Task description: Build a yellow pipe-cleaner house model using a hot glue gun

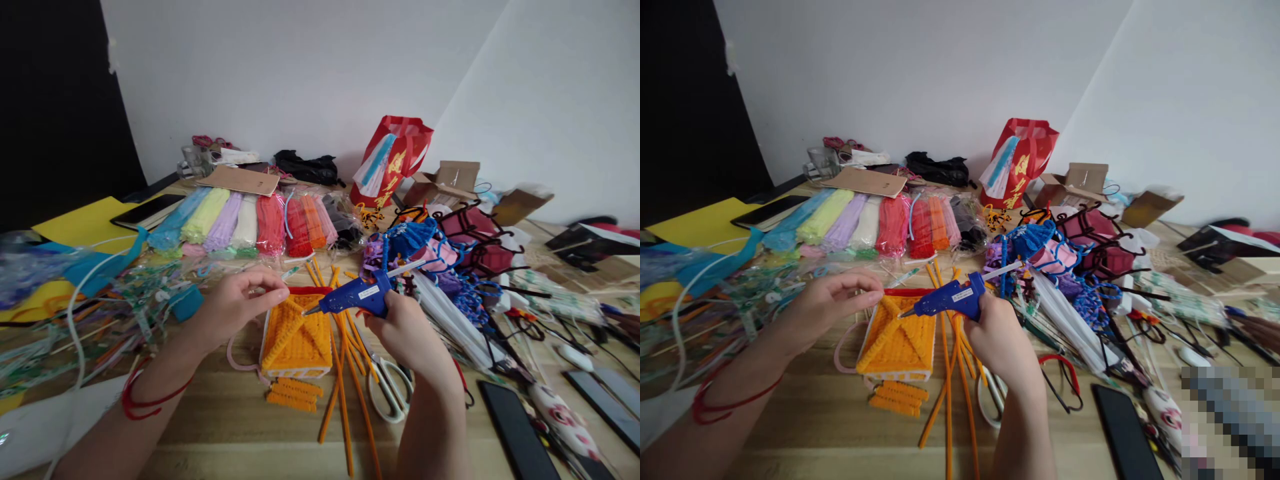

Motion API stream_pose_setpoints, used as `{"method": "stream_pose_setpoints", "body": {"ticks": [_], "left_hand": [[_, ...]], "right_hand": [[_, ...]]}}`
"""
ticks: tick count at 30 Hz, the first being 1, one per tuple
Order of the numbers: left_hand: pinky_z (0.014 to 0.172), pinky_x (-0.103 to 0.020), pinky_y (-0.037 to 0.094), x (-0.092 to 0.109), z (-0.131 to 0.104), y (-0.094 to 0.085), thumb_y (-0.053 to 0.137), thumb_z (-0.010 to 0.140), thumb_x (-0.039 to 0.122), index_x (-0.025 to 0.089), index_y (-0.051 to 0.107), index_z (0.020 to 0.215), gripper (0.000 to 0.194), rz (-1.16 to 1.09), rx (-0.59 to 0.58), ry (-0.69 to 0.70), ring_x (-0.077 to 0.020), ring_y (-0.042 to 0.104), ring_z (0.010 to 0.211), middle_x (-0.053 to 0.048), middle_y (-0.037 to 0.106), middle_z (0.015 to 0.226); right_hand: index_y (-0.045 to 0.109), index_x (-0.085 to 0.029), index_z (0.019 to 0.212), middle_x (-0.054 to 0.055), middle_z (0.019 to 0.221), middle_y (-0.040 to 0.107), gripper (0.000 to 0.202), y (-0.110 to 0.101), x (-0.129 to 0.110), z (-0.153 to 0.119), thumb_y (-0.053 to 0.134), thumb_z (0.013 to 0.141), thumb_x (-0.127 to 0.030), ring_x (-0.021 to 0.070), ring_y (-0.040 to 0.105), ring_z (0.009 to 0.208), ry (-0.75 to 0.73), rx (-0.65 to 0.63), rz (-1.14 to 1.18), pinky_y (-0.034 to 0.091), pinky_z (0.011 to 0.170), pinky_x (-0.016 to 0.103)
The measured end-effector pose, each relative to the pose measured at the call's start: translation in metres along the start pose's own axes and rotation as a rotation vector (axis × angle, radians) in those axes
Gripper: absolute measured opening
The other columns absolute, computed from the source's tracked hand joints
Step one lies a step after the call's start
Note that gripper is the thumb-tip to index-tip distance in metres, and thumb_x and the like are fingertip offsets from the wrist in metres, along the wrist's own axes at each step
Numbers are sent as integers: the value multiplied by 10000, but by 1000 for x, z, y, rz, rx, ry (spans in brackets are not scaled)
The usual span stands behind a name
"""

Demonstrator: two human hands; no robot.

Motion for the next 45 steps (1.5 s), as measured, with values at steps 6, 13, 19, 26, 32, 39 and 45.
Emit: {"method": "stream_pose_setpoints", "body": {"ticks": [6,13,19,26,32,39,45], "left_hand": [[740,-270,509,-2,0,1,665,757,401,197,700,765,207,-9,-16,-14,-185,635,862,-43,699,899],[773,-275,501,-1,0,1,670,758,392,200,702,768,195,-12,-23,-3,-186,636,880,-40,701,900],[753,-272,508,-3,-1,1,671,754,397,192,701,772,207,-16,-20,-12,-189,637,876,-44,701,902],[768,-288,517,0,0,1,659,763,392,194,702,760,202,8,-13,24,-188,644,866,-44,702,892],[747,-281,543,0,0,-1,682,746,363,199,706,750,166,-49,38,41,-196,650,880,-51,702,903],[816,-285,532,9,-4,0,671,769,305,198,696,772,110,-72,84,171,-174,632,913,-42,661,914],[821,-283,517,15,-8,13,661,781,277,199,691,782,84,-43,61,242,-161,628,898,-38,639,920]], "right_hand": [[434,-198,607,-3,569,546,131,0,-1,0,503,701,-139,123,462,530,4,-10,0,292,504,232],[408,-203,597,-18,554,517,159,0,-3,-1,506,698,-131,112,432,515,-8,-4,1,274,491,230],[416,-200,598,-13,563,530,157,-1,-1,0,508,697,-118,113,444,523,11,-7,-12,280,500,229],[423,-200,602,-12,565,547,150,0,3,1,516,687,-119,114,458,521,32,-28,-13,281,495,223],[406,-211,578,-22,519,512,164,-1,1,1,525,681,-164,110,424,487,10,11,-31,262,470,229],[474,-202,614,-13,524,546,151,-16,17,-1,560,689,-300,131,468,487,135,116,-29,294,469,235],[591,-168,712,20,589,616,199,-22,32,0,594,672,-363,162,533,527,211,178,67,364,491,253]]}}
Point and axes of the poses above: each hand's wrist, its own z-axis towards the middle knuckle, its own y-axis out of the palm, x = y × z, the point moved 7 cm from there along z, towards the middle knuckle
